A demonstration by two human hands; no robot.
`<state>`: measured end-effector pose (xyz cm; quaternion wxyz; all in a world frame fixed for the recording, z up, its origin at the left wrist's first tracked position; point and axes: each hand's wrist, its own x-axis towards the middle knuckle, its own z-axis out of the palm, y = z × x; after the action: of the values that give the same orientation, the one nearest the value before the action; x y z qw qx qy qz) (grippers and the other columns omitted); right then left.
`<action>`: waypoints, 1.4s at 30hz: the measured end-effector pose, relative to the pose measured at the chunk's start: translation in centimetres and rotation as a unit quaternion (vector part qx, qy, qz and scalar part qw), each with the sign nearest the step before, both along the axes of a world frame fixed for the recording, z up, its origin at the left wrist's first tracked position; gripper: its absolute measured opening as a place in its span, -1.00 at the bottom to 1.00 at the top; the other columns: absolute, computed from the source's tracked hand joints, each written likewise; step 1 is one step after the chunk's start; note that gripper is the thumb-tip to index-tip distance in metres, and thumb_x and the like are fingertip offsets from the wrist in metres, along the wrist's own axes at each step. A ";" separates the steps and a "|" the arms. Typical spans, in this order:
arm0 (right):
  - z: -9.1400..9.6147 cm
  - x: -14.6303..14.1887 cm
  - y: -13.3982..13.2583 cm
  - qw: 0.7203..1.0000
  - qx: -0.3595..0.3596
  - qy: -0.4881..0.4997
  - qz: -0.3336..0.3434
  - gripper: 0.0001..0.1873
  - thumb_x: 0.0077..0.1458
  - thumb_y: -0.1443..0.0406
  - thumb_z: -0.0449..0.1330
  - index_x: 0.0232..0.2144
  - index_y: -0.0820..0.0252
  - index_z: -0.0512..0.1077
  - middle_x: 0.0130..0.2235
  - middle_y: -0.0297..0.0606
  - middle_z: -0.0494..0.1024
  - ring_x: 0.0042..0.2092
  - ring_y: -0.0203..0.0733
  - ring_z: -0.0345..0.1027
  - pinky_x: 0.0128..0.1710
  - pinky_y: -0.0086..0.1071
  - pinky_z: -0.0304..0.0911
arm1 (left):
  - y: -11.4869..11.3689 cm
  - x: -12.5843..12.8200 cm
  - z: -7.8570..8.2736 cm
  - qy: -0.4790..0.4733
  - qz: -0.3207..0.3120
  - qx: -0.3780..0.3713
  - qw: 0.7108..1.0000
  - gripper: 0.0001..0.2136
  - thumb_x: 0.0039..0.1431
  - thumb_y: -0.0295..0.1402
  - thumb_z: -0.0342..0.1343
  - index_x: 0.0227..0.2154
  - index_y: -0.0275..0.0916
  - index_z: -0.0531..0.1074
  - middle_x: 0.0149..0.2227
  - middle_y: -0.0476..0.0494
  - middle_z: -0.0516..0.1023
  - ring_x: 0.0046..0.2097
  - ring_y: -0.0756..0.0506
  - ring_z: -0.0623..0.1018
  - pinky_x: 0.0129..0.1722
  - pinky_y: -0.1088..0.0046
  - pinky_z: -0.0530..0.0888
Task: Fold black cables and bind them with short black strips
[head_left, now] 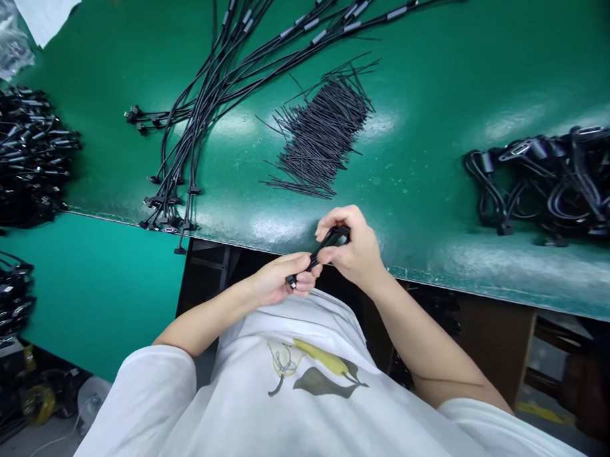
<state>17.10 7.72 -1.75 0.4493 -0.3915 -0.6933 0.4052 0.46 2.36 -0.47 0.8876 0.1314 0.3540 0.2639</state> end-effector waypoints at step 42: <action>0.7 7.1 17.7 0.867 -0.022 -0.452 -0.210 -0.81 0.20 0.29 0.23 -0.18 0.27 0.57 -0.16 -0.10 0.60 -0.20 -0.21 0.34 -0.16 -0.35 0.13 | 3.4 -3.9 -0.5 0.111 0.121 0.111 0.980 -0.61 0.08 -0.04 0.25 -0.39 -0.36 0.44 -0.56 0.06 0.23 -0.52 0.12 0.17 -0.50 0.54 0.12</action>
<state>24.22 25.40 -1.02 0.1522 -0.6780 -0.7128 0.0950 -3.40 5.74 -1.01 0.7840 0.2137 0.4323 0.3911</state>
